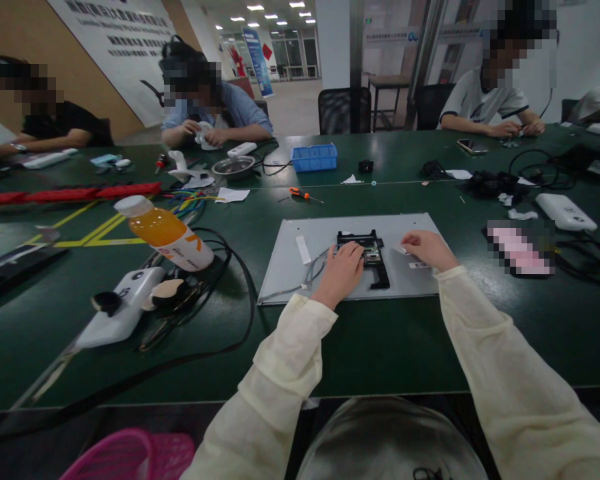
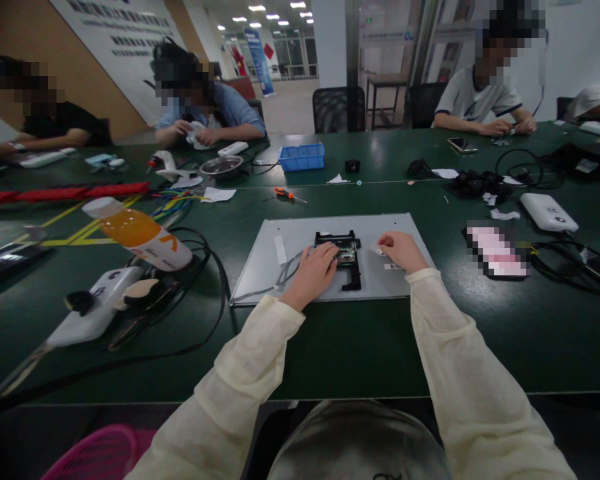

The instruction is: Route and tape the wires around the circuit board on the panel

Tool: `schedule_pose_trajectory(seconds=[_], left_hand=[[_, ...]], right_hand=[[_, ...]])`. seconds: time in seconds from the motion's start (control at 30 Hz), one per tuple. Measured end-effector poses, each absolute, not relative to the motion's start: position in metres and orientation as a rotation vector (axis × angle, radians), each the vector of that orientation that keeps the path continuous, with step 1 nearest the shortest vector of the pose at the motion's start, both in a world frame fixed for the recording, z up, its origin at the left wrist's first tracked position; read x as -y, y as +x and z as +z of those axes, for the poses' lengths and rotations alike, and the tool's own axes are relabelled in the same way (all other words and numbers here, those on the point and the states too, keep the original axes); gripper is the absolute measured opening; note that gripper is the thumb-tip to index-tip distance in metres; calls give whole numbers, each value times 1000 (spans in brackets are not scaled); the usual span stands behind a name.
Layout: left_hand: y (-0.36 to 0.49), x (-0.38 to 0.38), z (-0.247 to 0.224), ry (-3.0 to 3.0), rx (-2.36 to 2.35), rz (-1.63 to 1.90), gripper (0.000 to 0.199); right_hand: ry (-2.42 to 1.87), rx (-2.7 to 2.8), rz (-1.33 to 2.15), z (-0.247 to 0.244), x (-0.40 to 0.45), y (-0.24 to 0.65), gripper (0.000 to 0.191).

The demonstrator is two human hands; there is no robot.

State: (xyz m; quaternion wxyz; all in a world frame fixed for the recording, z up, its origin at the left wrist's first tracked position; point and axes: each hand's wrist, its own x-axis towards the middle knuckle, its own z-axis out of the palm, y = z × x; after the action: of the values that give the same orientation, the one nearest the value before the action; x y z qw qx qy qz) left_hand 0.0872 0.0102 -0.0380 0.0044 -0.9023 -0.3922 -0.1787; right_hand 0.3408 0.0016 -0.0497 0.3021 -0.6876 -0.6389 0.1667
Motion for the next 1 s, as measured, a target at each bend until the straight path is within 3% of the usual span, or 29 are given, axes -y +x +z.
schedule_pose_trajectory(seconds=[0.37,1.0], left_hand=[[91,-8,-35,-2812,1171,-501,36],[104,2,-28,-2839,974,-388,36]], right_hand=[[-1479,1539,1107,-46,-1,327,27],[-1519,1814,611,-53,-3,309,16]])
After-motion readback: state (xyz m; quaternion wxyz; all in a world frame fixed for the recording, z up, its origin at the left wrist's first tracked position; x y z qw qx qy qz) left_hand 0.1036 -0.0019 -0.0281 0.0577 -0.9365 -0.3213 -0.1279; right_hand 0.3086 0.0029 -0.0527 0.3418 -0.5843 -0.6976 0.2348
